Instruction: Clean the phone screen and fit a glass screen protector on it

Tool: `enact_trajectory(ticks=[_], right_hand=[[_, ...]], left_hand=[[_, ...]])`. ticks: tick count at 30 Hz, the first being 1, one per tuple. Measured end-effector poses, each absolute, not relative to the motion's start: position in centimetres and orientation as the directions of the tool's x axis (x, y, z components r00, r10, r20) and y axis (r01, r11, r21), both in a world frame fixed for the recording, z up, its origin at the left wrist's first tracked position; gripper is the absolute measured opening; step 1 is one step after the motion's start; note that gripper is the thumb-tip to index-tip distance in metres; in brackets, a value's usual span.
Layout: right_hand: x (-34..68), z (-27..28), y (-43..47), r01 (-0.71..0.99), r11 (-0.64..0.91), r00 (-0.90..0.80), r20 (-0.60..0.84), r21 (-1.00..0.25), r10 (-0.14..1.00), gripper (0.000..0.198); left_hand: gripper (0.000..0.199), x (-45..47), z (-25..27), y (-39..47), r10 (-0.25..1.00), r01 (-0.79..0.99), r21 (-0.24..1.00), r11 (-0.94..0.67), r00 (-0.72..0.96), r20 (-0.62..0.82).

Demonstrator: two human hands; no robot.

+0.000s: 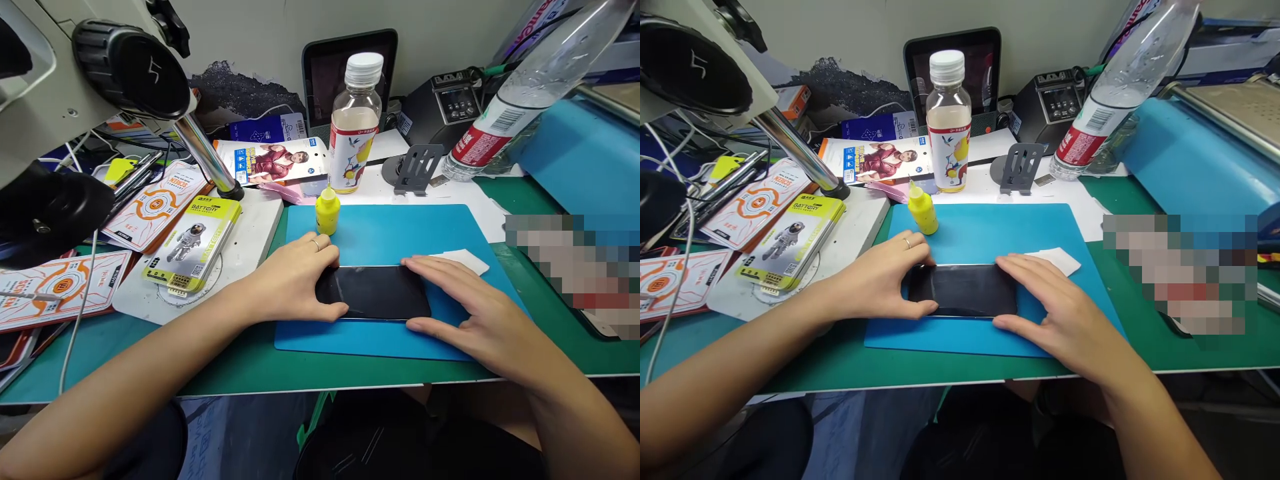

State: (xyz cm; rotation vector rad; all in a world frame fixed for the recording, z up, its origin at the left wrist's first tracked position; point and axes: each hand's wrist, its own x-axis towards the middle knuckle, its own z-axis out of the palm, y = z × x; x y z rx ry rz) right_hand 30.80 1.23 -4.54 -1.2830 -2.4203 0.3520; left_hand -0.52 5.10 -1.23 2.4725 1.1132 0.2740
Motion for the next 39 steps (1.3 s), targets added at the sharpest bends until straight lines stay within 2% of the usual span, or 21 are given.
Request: enact_trajectory(ticks=[7,11,15,26,39], right_hand=[[30.7,-4.7,1.2,0.741,0.553,-0.510,0.217,-0.380,0.832,0.064],[30.5,-4.6,1.2,0.736,0.553,-0.511,0.217,-0.390,0.832,0.064],[30.4,-4.4,1.2,0.732,0.556,-0.512,0.220,-0.395,0.830,0.064],[30.5,-4.4,1.3,0.707,0.570,-0.524,0.232,-0.419,0.820,0.065],[30.5,-4.5,1.2,0.712,0.567,-0.521,0.230,-0.414,0.822,0.065]], left_hand=[[0.043,-0.6,-1.4,5.2,0.729,0.659,0.385,-0.646,0.683,0.052],[0.032,-0.3,-1.5,5.7,0.729,0.666,0.346,-0.661,0.679,0.084],[0.016,-0.2,-1.8,6.2,0.756,0.677,0.385,-0.627,0.649,0.089],[0.010,-0.7,-1.7,6.3,0.766,0.656,0.472,-0.590,0.639,0.070],[0.047,-0.8,-0.9,5.1,0.682,0.634,0.369,-0.680,0.732,-0.001]])
